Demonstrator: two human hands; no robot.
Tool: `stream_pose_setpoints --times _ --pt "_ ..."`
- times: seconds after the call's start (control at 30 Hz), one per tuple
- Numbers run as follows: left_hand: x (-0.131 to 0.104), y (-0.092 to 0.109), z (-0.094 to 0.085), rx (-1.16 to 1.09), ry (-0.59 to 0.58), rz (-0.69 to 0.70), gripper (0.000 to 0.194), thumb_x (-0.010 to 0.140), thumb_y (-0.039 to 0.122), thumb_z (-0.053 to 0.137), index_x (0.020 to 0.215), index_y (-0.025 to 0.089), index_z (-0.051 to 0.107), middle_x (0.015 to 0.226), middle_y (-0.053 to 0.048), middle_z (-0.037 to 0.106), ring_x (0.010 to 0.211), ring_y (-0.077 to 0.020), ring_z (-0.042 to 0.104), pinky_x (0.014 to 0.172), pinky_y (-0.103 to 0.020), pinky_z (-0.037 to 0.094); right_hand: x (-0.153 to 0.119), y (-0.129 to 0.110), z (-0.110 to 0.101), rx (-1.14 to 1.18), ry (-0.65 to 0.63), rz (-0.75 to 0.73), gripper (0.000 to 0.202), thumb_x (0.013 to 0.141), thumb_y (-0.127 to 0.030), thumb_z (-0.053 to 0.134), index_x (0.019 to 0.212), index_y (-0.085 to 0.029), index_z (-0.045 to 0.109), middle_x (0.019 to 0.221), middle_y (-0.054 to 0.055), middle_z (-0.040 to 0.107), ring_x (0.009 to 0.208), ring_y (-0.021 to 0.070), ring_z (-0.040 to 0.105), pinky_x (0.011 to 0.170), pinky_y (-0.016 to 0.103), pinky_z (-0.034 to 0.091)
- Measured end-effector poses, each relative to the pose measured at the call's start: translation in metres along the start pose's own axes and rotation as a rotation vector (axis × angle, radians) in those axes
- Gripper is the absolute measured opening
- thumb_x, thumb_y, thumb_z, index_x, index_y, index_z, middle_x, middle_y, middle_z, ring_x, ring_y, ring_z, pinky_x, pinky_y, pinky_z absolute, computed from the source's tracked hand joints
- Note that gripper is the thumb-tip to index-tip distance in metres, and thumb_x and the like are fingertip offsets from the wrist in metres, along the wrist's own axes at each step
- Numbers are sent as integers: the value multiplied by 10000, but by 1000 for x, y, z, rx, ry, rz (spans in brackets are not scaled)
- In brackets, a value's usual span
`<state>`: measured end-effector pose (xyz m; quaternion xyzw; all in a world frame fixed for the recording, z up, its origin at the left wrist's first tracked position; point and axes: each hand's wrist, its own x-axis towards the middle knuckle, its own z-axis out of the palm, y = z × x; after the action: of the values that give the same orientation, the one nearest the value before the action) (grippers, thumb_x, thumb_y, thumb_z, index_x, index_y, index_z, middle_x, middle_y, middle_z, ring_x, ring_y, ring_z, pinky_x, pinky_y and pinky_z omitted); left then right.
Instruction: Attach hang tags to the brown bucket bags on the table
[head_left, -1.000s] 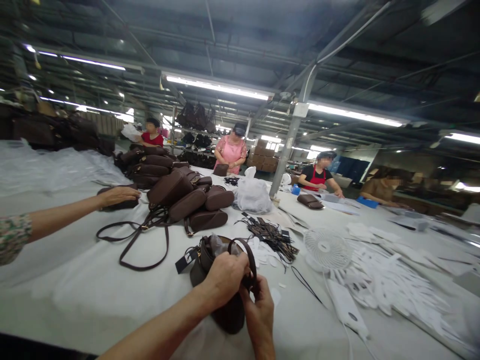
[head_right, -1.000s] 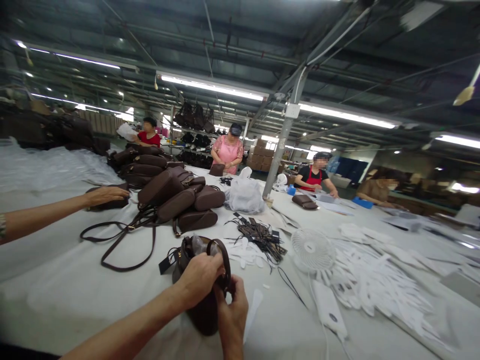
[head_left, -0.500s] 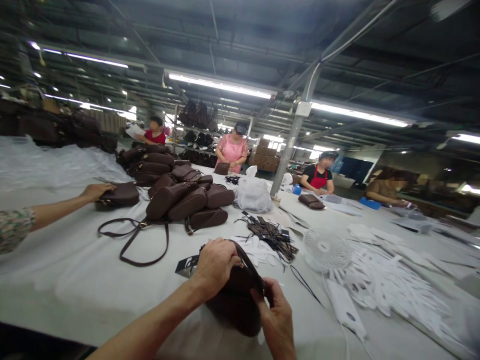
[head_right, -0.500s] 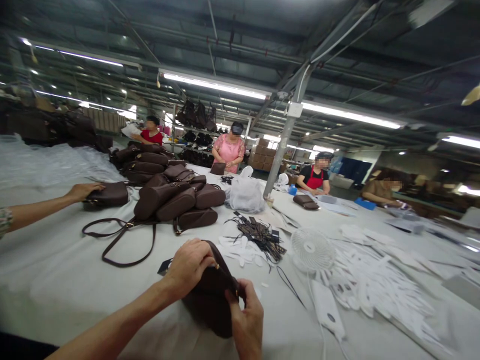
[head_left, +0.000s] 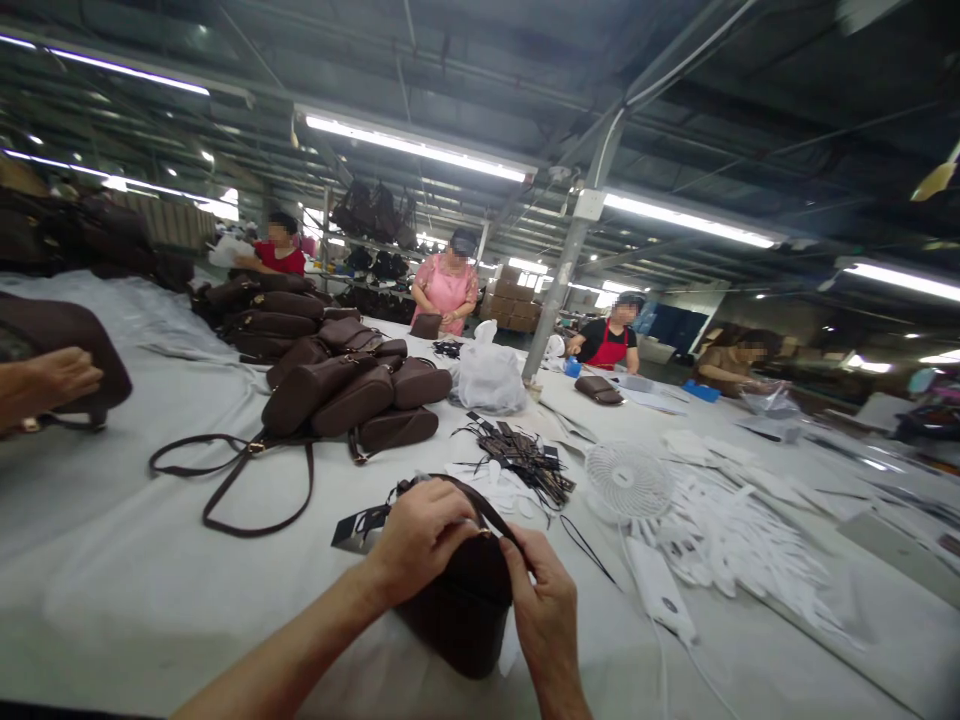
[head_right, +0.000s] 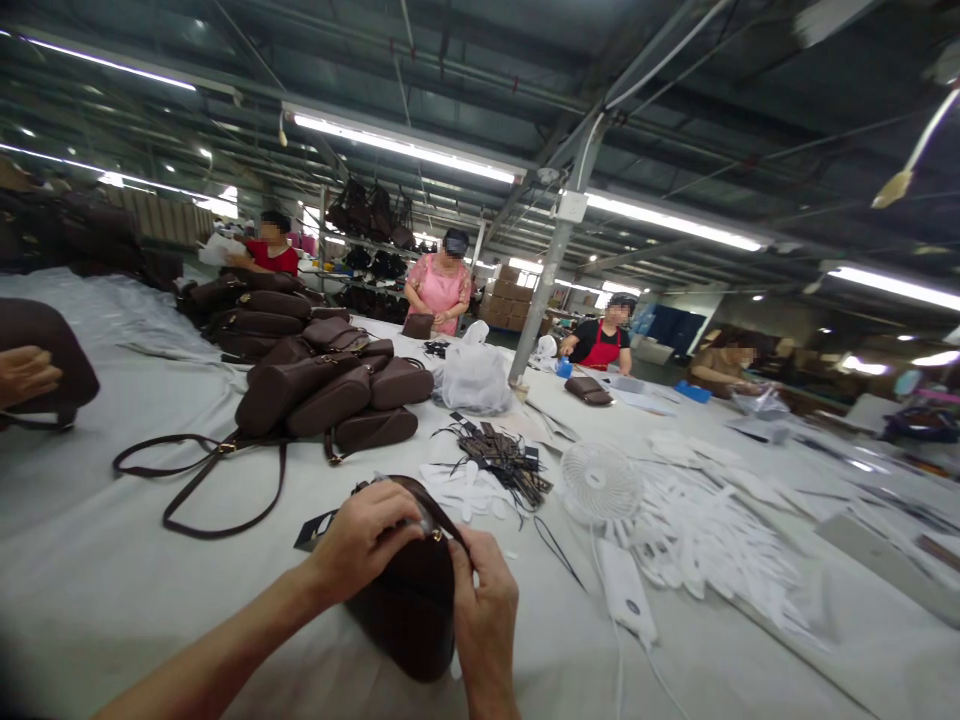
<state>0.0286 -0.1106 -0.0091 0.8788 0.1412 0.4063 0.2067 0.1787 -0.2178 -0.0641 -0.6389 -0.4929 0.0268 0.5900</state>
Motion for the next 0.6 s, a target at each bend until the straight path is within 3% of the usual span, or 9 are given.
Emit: stream_pose_setpoints --times 0.1,0.17,0.27,0.37,0.47,0.6 --pt "13 -11 -23 -120 5 -76 243 928 197 453 1090 170 632 1100 -67 621 1041 -176 543 951 -290 403 1 3 -2 -45 15 -77 255 913 -362 521 1021 -226 707 987 63 683 941 221 621 851 329 475" --pt "26 -26 -35 -225 -212 -129 306 914 190 457 1167 166 629 1158 -72 627 1084 -185 547 979 -293 403 1 6 -2 -89 45 -143 267 919 -346 514 1054 -212 702 999 71 681 944 219 624 848 330 481" --pt "43 -53 -43 -481 -635 -153 273 853 175 546 1084 156 691 1064 -49 682 996 -180 595 913 -249 440 2 8 1 -181 122 -217 283 928 -328 504 1092 -194 693 986 71 675 908 201 632 804 308 490" --pt "49 -70 -44 -625 -821 -148 232 779 167 637 997 154 715 939 -17 695 877 -157 606 817 -206 456 1 10 4 -255 179 -263 296 940 -311 497 1126 -171 680 951 68 655 866 178 625 767 276 484" --pt "46 -70 -41 -525 -764 -95 155 747 129 662 893 148 710 802 3 674 768 -135 588 712 -181 437 -1 10 7 -287 200 -285 304 955 -295 480 1154 -156 663 937 69 639 857 169 617 764 264 477" --pt "39 -58 -37 10 -418 25 41 806 126 628 802 143 665 749 -12 636 717 -139 562 634 -207 372 -5 11 13 -281 92 -289 359 938 -351 525 1242 -170 588 1055 85 625 977 199 605 836 290 482"
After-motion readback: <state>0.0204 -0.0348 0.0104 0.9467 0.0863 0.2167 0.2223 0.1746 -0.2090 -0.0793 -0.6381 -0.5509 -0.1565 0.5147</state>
